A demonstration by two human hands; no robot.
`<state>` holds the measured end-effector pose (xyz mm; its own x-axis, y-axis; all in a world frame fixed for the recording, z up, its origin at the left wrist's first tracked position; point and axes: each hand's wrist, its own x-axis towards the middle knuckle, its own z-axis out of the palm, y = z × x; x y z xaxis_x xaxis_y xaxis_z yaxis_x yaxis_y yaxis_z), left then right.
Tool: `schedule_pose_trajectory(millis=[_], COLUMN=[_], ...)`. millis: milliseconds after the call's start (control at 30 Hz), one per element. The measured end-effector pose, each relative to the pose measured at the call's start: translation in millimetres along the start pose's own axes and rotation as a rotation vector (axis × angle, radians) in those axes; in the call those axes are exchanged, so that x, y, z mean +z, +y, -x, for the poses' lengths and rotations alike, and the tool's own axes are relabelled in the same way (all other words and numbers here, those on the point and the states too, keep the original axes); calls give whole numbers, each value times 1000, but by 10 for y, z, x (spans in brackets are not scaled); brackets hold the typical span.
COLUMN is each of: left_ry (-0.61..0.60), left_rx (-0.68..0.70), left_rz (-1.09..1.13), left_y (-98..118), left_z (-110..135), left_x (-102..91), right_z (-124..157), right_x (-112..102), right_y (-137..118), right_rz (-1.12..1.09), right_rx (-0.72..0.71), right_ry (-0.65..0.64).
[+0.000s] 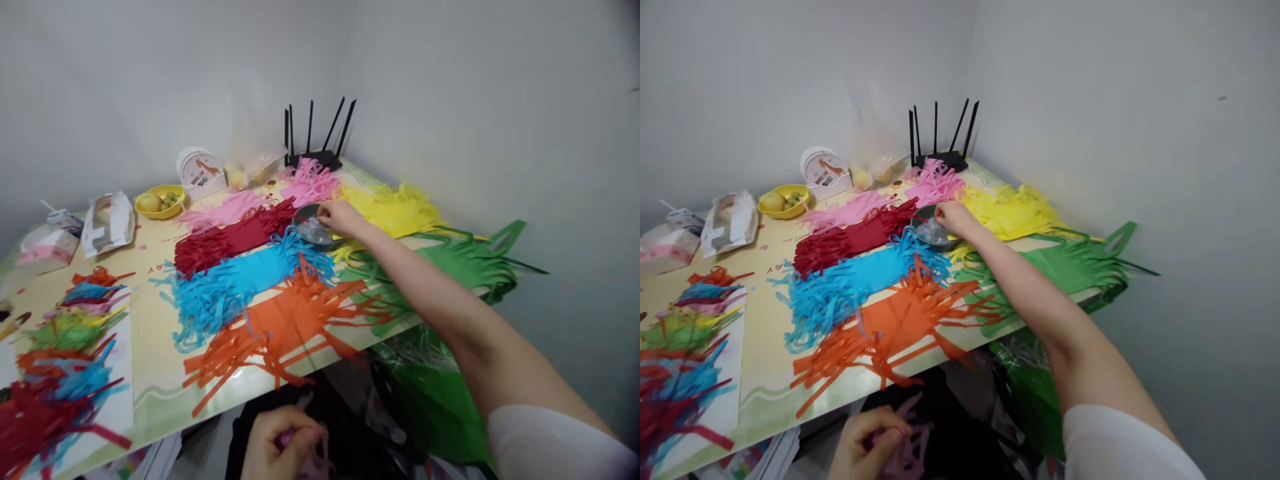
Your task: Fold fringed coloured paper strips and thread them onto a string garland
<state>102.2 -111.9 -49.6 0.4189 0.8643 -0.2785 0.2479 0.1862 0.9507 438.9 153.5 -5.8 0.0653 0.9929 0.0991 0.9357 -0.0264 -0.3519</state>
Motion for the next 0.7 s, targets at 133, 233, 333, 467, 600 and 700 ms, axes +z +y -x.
schedule_pose_trajectory(millis=[133,233,333,467,600,700], left_ry=[145,264,321,320,312,346], left_rx=[37,73,153,197,232,289], left_rz=[12,25,67,178,163,60], left_y=[86,129,183,272,328,323], left_z=[3,-38,-91,-112,-46,24], left_x=[-95,-169,-189,-162,-179,-234], right_z=[653,1413,2078,2513,2629,2680], right_x=[-225,-129,160,513,641,632], right_y=[-304,-698,-1065,-1394,-1578,-1647], right_rz=[-214,-728,-1045,-1284,-1427,-1408], right_rx=[-28,-87,-70,5,22,11], right_ry=[173,126,-73,-186,-220,-226])
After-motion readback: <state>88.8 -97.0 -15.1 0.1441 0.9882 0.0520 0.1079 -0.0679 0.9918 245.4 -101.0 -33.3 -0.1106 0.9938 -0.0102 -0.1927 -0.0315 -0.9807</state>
